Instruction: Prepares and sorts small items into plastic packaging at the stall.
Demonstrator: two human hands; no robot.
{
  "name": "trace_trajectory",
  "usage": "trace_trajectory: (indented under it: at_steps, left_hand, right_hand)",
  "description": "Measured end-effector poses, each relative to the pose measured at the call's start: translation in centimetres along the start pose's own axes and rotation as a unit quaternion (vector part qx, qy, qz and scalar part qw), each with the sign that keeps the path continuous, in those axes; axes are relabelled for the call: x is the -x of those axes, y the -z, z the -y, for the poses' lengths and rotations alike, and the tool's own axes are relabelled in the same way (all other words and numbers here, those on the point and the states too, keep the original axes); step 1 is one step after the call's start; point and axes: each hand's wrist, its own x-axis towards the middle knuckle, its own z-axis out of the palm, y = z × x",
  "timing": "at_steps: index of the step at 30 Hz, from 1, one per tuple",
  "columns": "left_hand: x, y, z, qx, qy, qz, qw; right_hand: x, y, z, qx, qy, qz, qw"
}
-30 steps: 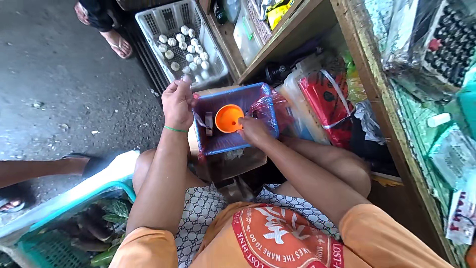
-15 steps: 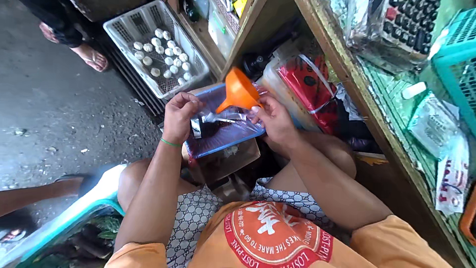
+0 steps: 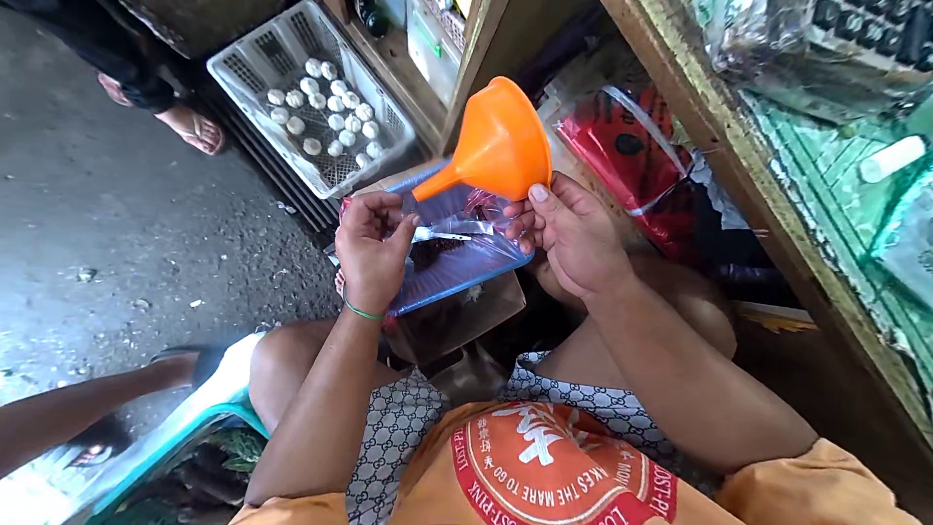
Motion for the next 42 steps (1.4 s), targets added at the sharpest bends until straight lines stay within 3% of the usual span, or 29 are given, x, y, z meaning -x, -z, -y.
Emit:
trace_trajectory:
  at_steps: [12, 19, 24, 42]
  left_hand:
    - [0.2, 0.3, 0.5, -0.048, 0.027, 0.019, 0.998]
    - [0.3, -0.6, 1.0, -0.103, -0.062, -0.031, 0.992]
    - [0.2, -0.7, 1.1, -0.103, -0.081, -0.032, 0.991]
    - [0.0, -0.1, 1.0, -0.143, -0.052, -0.039, 0.988]
  right_hand:
    - [-0.1, 0.6, -0.3, 0.006, 0.002, -0.005, 1.000]
    - [-0.1, 0.7, -0.5, -0.021, -0.021, -0.002, 1.000]
    - [-0.1, 0.6, -0.6, -0.036, -0.030, 0.009, 0.999]
    - [-0.2, 0.8, -0.9, 0.004, -0.040, 0.010, 0.999]
